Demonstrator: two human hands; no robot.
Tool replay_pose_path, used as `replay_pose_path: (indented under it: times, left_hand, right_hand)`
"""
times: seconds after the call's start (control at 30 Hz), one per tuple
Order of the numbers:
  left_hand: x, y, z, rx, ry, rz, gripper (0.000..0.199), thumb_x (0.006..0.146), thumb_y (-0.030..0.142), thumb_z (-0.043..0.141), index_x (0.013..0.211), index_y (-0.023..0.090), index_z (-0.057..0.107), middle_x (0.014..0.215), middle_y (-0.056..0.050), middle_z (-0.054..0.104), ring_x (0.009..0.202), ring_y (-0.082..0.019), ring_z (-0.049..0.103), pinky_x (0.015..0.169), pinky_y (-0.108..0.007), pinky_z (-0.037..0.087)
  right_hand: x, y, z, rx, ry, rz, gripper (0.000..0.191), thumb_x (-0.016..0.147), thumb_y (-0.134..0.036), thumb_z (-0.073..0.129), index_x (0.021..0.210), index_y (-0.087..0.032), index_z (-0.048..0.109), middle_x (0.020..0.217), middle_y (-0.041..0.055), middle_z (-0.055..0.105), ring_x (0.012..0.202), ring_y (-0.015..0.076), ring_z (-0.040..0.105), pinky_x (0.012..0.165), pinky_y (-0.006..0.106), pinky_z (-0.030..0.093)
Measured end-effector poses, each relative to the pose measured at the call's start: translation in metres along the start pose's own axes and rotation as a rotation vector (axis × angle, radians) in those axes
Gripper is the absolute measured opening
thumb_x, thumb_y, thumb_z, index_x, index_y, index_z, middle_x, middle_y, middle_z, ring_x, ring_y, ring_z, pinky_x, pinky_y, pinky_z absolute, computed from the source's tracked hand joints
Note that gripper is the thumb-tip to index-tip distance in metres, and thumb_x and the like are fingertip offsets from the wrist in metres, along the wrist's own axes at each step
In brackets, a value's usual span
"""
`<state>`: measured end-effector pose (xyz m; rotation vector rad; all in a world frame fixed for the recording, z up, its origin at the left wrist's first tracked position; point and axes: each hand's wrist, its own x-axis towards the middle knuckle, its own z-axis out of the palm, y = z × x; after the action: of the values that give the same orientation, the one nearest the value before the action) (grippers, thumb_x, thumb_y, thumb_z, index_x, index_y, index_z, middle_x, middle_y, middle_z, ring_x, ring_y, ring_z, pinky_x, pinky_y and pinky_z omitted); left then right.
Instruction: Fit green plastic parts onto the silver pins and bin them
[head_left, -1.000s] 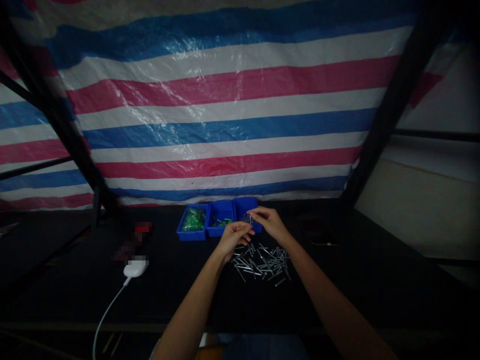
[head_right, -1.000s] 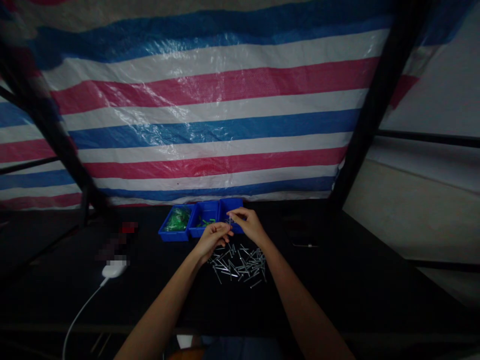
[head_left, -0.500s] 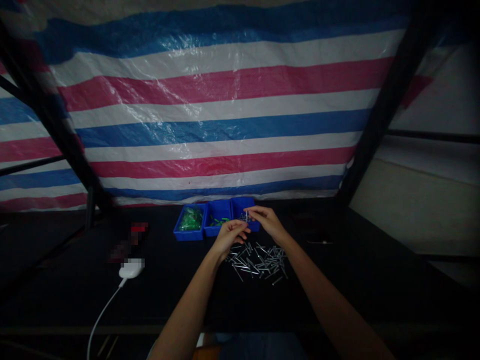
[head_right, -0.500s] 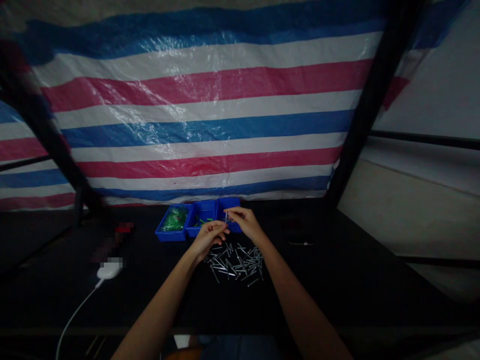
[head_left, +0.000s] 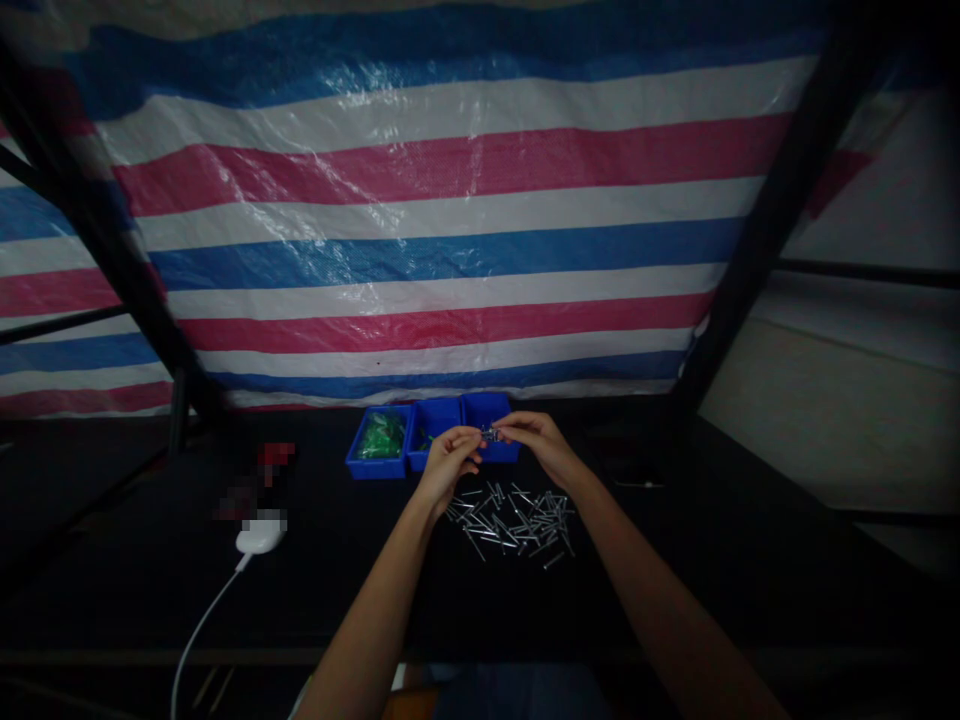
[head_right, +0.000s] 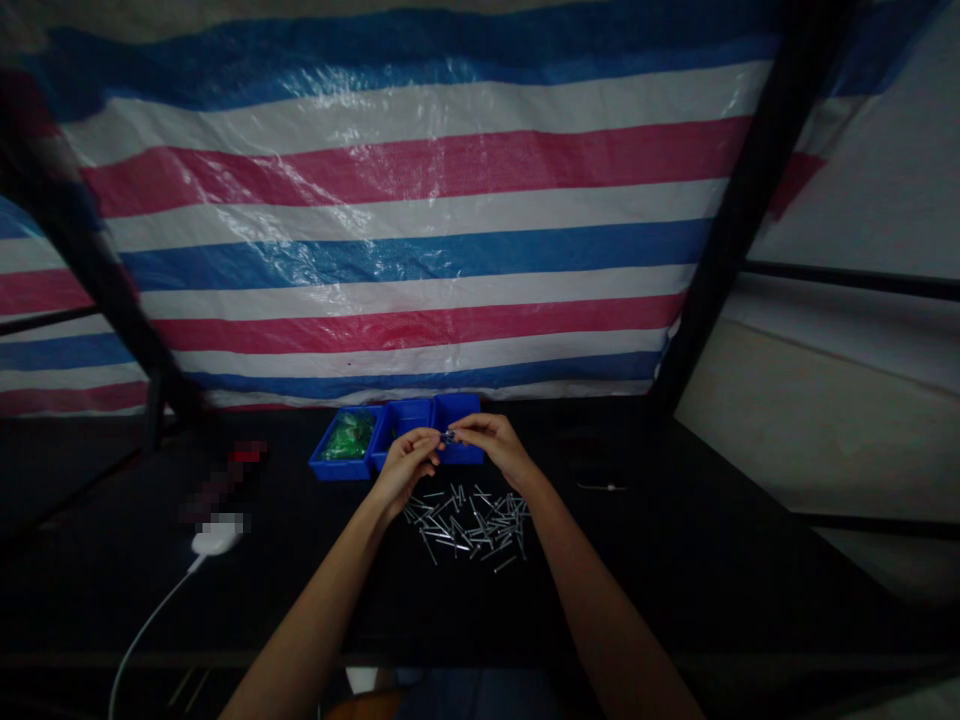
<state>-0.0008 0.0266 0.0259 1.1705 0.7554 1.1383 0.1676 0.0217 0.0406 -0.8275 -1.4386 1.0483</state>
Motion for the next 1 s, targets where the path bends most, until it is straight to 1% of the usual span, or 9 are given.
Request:
replay_pose_path:
  times: [0.17,0.27,0.37,0.43,0.57,0.67,0.8,1.0]
  left_hand:
    - [0.0,0.003,-0.002,-0.028,0.066,0.043,0.038,0.061,0.036,0.071,0.088,0.014,0.059,0.076,-0.002,0.058,0.055,-0.006,0.05,0.043,-0.013,0.04]
    - [0.0,0.003,-0.003,-0.031,0.084,0.064,0.038,0.06,0.037,0.071,0.089,0.014,0.06,0.071,-0.001,0.055,0.055,-0.006,0.05,0.043,-0.013,0.038]
    - [0.0,0.004,-0.004,-0.029,0.086,0.085,0.038,0.06,0.037,0.071,0.089,0.015,0.06,0.071,0.0,0.055,0.056,-0.006,0.05,0.044,-0.013,0.036]
    - [0.0,0.005,-0.003,-0.015,0.09,0.097,0.038,0.061,0.038,0.07,0.09,0.015,0.061,0.073,0.0,0.055,0.056,-0.006,0.049,0.044,-0.014,0.035]
    - [-0.002,0.006,-0.001,0.014,0.064,0.109,0.037,0.062,0.038,0.069,0.09,0.015,0.061,0.068,0.001,0.051,0.051,-0.004,0.043,0.043,-0.015,0.03]
    - [-0.002,0.007,0.0,0.027,0.042,0.111,0.036,0.063,0.039,0.068,0.09,0.015,0.061,0.061,0.003,0.047,0.05,-0.004,0.04,0.043,-0.015,0.029]
    - [-0.002,0.007,0.0,0.03,0.027,0.094,0.038,0.065,0.042,0.066,0.091,0.015,0.062,0.055,0.003,0.044,0.047,-0.005,0.038,0.043,-0.016,0.027]
    - [-0.003,0.006,0.0,0.045,-0.011,0.083,0.037,0.066,0.042,0.065,0.089,0.013,0.061,0.052,0.004,0.042,0.046,-0.004,0.036,0.043,-0.017,0.026]
  right_hand:
    - [-0.003,-0.001,0.002,0.024,-0.133,0.018,0.017,0.066,-0.03,0.065,0.077,-0.017,0.067,0.071,0.0029,0.068,0.067,0.0147,0.06,0.068,0.029,0.044]
    - [-0.003,0.001,0.004,0.029,-0.158,0.036,0.017,0.065,-0.031,0.066,0.075,-0.016,0.065,0.073,0.0036,0.069,0.067,0.0144,0.061,0.069,0.029,0.044]
    - [-0.003,0.004,0.007,0.036,-0.173,0.083,0.019,0.062,-0.031,0.068,0.073,-0.016,0.061,0.073,0.0033,0.068,0.07,0.0151,0.062,0.068,0.028,0.044]
    - [-0.003,0.007,0.009,0.045,-0.193,0.118,0.022,0.061,-0.031,0.069,0.072,-0.016,0.057,0.071,0.0026,0.068,0.069,0.015,0.062,0.063,0.026,0.043]
    - [-0.002,0.011,0.012,0.051,-0.229,0.158,0.029,0.06,-0.033,0.07,0.072,-0.018,0.047,0.069,0.0014,0.067,0.057,0.0116,0.058,0.049,0.021,0.038]
    - [-0.002,0.013,0.014,0.022,-0.228,0.17,0.032,0.06,-0.034,0.07,0.074,-0.018,0.046,0.07,0.0006,0.066,0.049,0.0086,0.053,0.043,0.018,0.036]
    - [-0.001,0.016,0.014,-0.025,-0.178,0.162,0.036,0.057,-0.036,0.071,0.077,-0.018,0.048,0.064,-0.0022,0.062,0.043,0.0069,0.048,0.036,0.017,0.036]
    - [0.004,0.024,0.012,-0.023,-0.112,0.136,0.037,0.057,-0.037,0.071,0.081,-0.018,0.05,0.065,-0.0022,0.061,0.041,0.0064,0.048,0.033,0.016,0.037]
